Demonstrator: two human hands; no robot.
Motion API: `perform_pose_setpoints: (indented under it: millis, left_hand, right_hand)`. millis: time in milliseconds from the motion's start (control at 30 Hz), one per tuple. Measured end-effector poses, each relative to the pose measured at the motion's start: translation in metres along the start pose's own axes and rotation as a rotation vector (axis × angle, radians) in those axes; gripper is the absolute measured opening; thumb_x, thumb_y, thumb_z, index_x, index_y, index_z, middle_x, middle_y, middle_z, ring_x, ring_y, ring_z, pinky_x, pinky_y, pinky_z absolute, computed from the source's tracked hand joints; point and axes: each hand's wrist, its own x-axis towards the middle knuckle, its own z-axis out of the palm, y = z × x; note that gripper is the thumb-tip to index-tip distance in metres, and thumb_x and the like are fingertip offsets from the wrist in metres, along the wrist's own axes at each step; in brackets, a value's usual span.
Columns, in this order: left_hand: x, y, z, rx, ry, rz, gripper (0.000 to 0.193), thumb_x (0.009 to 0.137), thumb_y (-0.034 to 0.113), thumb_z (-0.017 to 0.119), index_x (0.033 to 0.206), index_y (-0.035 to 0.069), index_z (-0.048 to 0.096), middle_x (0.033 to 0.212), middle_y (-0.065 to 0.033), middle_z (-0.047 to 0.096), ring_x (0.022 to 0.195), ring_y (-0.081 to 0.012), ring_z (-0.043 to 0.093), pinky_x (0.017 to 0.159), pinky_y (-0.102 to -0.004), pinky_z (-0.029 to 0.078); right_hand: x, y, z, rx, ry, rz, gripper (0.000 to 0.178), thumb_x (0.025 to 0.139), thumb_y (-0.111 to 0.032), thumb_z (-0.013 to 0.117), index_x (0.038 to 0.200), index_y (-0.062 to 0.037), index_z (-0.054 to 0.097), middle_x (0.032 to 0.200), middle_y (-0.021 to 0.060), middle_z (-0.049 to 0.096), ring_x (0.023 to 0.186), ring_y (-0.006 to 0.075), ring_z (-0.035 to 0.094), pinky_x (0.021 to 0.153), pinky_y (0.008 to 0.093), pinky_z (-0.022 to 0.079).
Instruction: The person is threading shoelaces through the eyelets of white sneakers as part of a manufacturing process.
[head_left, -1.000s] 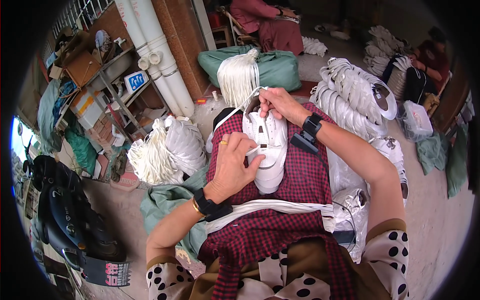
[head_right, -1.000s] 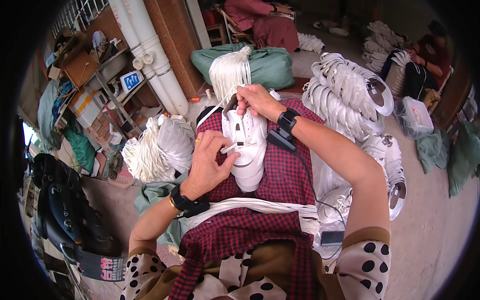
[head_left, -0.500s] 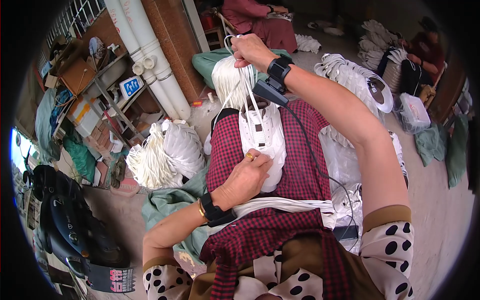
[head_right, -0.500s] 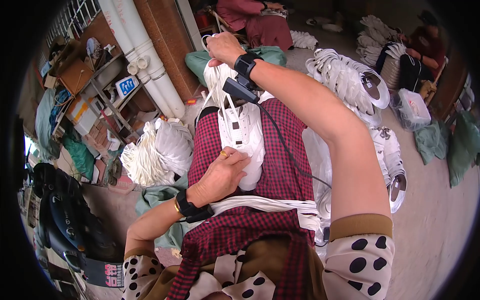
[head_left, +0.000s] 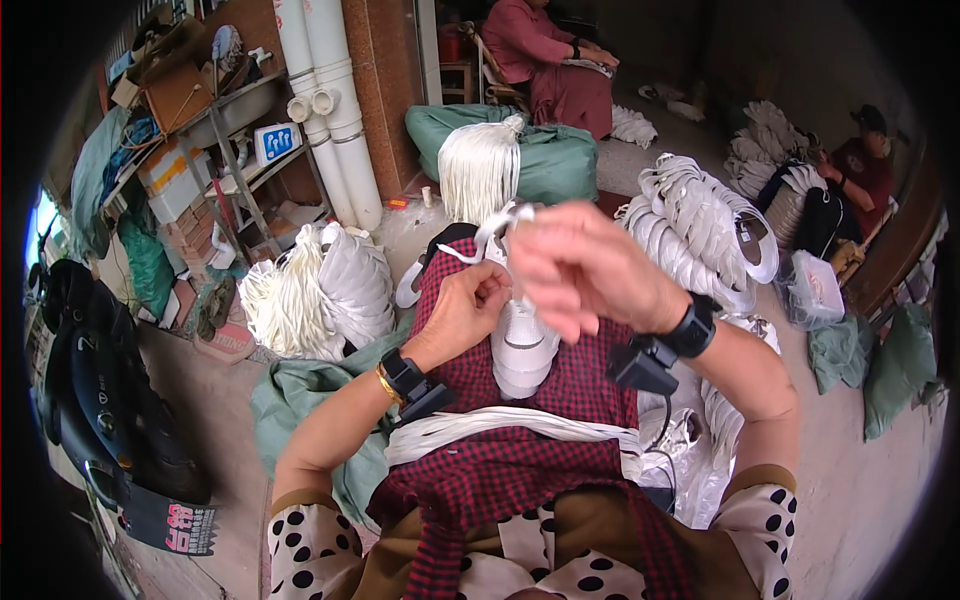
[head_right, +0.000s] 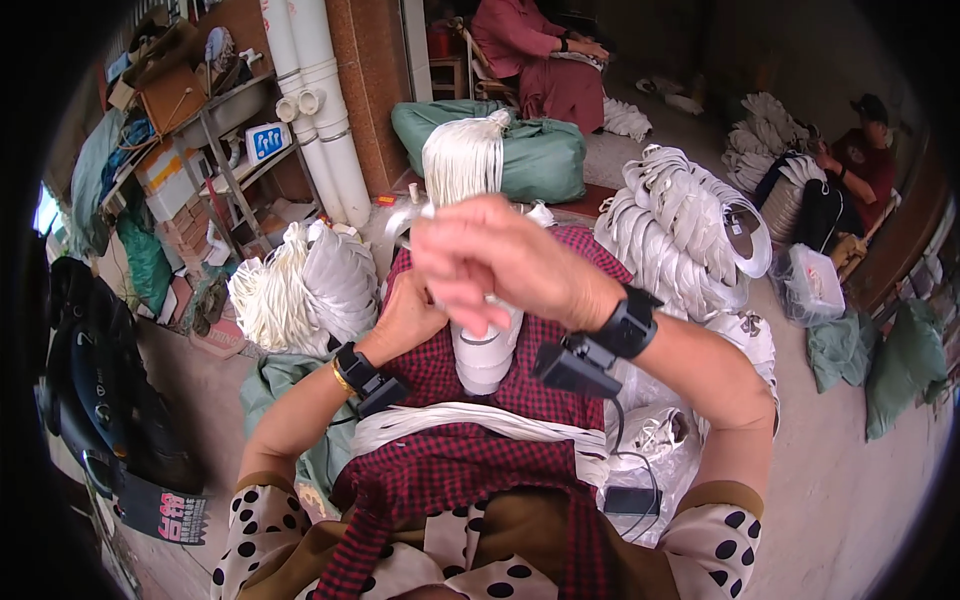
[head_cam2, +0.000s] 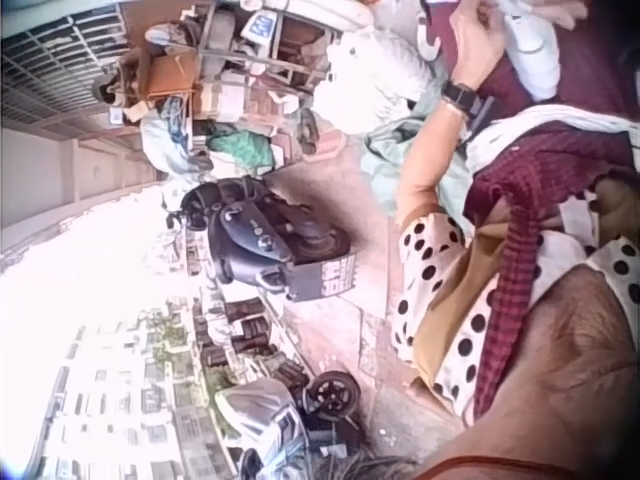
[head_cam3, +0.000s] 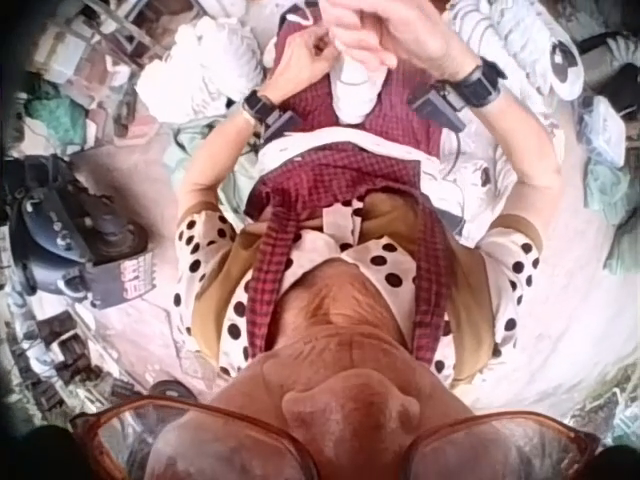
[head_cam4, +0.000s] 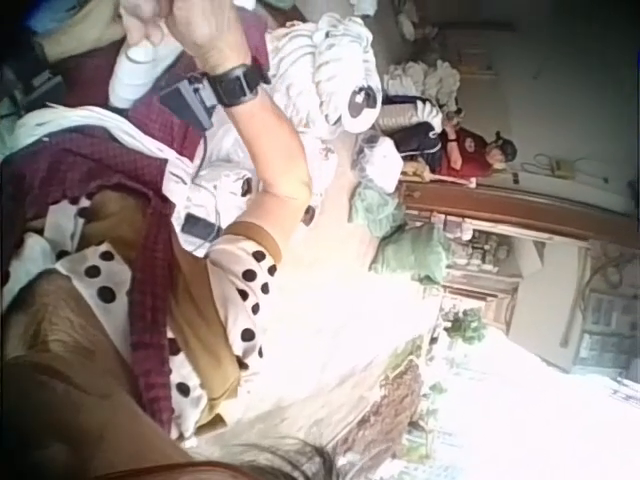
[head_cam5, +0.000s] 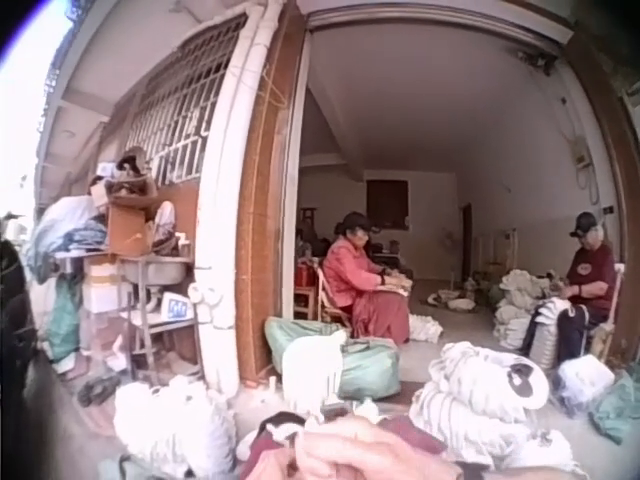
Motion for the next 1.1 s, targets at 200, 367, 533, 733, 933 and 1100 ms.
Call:
perform_pose_setpoints:
  millis: [200,367,533,733,933,1100]
  left_hand:
    - [0.018,0.018,-0.024,0.098,-0.127,0.128,0.012,0.086,0.010,0.071,0.088,0.000,0.064,0.076,-0.0120,0.059,0.063,-0.0195,0.061,0.058,-0.0338,0.048]
    - [0.029,0.055,-0.028,-0.309,-0.426,0.150,0.024,0.083,0.019,0.072,0.097,0.004,0.060,0.096,-0.0150,0.061,0.097,-0.0332,0.061,0.081,-0.0419,0.049]
    - [0.050,0.020,-0.014,0.236,-0.046,0.348,0.016,0.093,0.012,0.061,0.098,-0.003,0.061,0.084,-0.0154,0.063,0.075,-0.0358,0.063,0.069,-0.0395,0.050]
    - [0.016,-0.037,-0.090,-0.844,0.248,-0.492,0.028,0.104,0.013,0.037,0.115,-0.005,0.056,0.102,-0.0179,0.069,0.083,-0.0254,0.069,0.076,-0.0327,0.058]
    - [-0.020,-0.115,-0.177,-1.017,0.594,-0.621,0.028,0.098,0.006,0.041,0.121,-0.007,0.051,0.109,-0.0232,0.066,0.102,-0.0318,0.069,0.094,-0.0373,0.058]
    - [-0.041,-0.136,-0.181,-0.278,0.513,-0.881,0.037,0.089,0.005,0.051,0.124,-0.009,0.054,0.107,-0.0236,0.067,0.100,-0.0324,0.069,0.088,-0.0362,0.057]
  right_hand:
    - [-0.022,0.037,0.036,-0.192,-0.264,0.137,0.046,0.107,-0.034,0.041,0.075,-0.0032,0.052,0.065,0.0034,0.056,0.051,0.0083,0.058,0.041,0.0204,0.041]
    - [-0.007,-0.007,0.026,-0.122,-0.038,-0.197,0.039,0.107,-0.031,0.038,0.081,-0.0049,0.048,0.065,0.0069,0.057,0.046,0.0104,0.054,0.039,0.0208,0.040]
    - [-0.013,-0.043,0.025,-0.081,0.049,-0.421,0.039,0.108,-0.033,0.034,0.080,-0.0073,0.042,0.062,0.0083,0.053,0.041,0.0129,0.048,0.037,0.0222,0.039]
    - [-0.066,-0.070,-0.043,-0.031,0.229,-0.713,0.028,0.109,-0.025,0.029,0.088,-0.0096,0.041,0.079,0.0086,0.053,0.048,0.0135,0.045,0.044,0.0218,0.036]
    - [-0.135,-0.020,-0.175,-0.033,0.769,-0.561,0.019,0.104,-0.020,0.045,0.088,-0.0107,0.047,0.085,0.0058,0.057,0.057,0.0095,0.045,0.048,0.0211,0.033]
    - [-0.179,0.072,-0.224,-0.779,1.106,0.259,0.023,0.096,-0.017,0.055,0.106,0.0029,0.061,0.089,0.0132,0.071,0.059,0.0180,0.069,0.046,0.0246,0.050]
